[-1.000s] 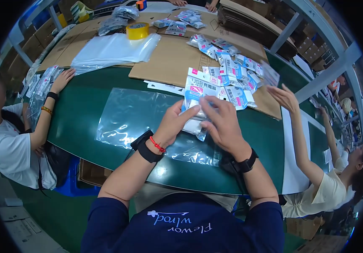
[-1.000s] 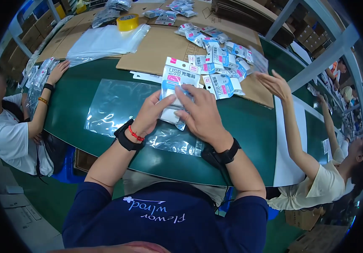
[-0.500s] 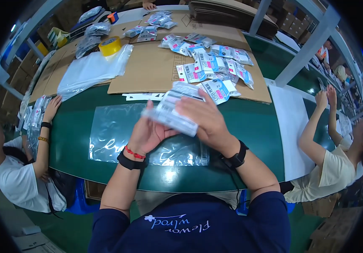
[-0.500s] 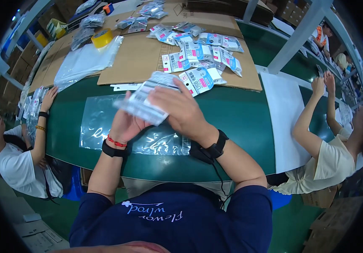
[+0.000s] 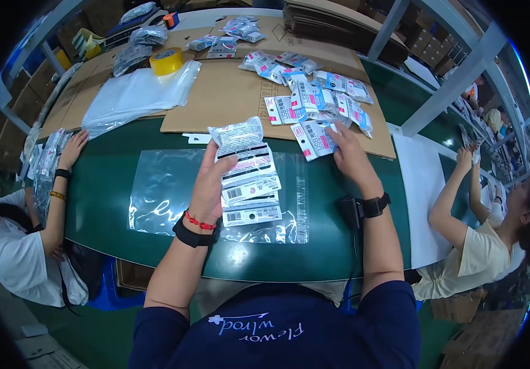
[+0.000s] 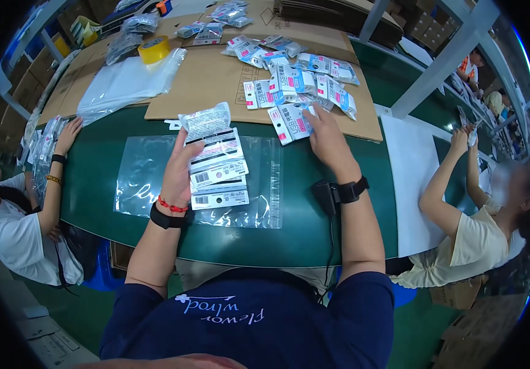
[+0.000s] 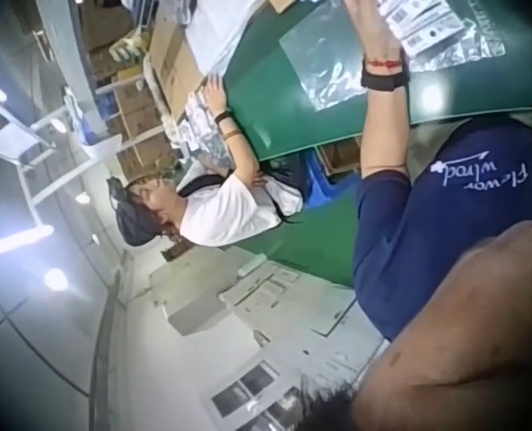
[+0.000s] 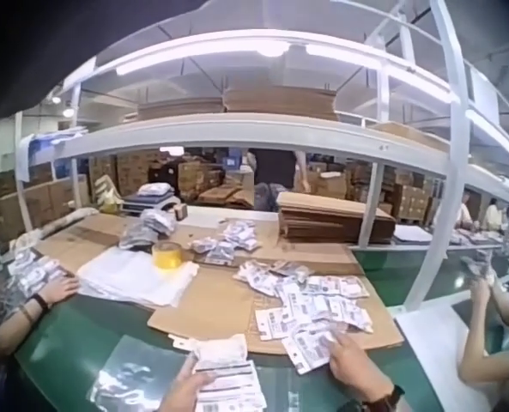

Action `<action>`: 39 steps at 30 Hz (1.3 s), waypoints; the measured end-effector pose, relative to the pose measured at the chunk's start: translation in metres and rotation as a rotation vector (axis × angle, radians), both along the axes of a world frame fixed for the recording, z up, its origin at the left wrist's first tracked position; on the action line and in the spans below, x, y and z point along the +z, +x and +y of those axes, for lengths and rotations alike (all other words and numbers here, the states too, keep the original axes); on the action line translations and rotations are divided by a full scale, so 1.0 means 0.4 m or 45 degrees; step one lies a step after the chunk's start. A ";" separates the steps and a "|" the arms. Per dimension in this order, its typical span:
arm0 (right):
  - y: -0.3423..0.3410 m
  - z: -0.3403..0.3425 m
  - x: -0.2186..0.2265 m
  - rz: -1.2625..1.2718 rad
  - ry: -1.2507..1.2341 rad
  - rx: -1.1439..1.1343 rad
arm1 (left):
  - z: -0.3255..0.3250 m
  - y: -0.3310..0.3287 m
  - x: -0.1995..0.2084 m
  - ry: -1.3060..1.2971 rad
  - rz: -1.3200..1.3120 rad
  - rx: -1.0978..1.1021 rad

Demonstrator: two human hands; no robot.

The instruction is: The person picks up and turns over USB chargers, then places them into a plastic bag before setting it aside on the table.

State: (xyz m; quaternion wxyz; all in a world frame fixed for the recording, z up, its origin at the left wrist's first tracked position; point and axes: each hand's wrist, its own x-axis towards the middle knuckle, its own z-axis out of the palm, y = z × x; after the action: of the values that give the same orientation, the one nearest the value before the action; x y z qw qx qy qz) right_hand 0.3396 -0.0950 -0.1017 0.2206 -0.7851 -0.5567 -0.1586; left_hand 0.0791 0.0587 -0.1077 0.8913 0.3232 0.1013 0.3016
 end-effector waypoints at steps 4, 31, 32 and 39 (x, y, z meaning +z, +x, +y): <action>-0.007 -0.007 -0.039 0.206 -0.149 -0.027 | 0.002 0.007 -0.004 0.073 0.036 0.038; -0.112 0.039 0.004 0.132 -0.239 0.514 | -0.016 0.021 0.003 0.006 -0.161 0.071; -0.110 0.049 -0.002 0.113 -0.231 0.497 | -0.013 0.022 -0.001 0.021 -0.191 0.041; -0.107 0.055 0.015 0.339 0.003 0.515 | -0.010 0.037 -0.012 0.049 -0.233 0.113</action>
State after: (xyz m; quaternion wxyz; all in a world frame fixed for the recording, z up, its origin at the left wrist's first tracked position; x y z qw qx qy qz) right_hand 0.2968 -0.0729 -0.0955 0.3203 -0.6713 -0.6684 -0.0067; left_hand 0.0938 0.0545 -0.1125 0.8763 0.3064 0.0277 0.3708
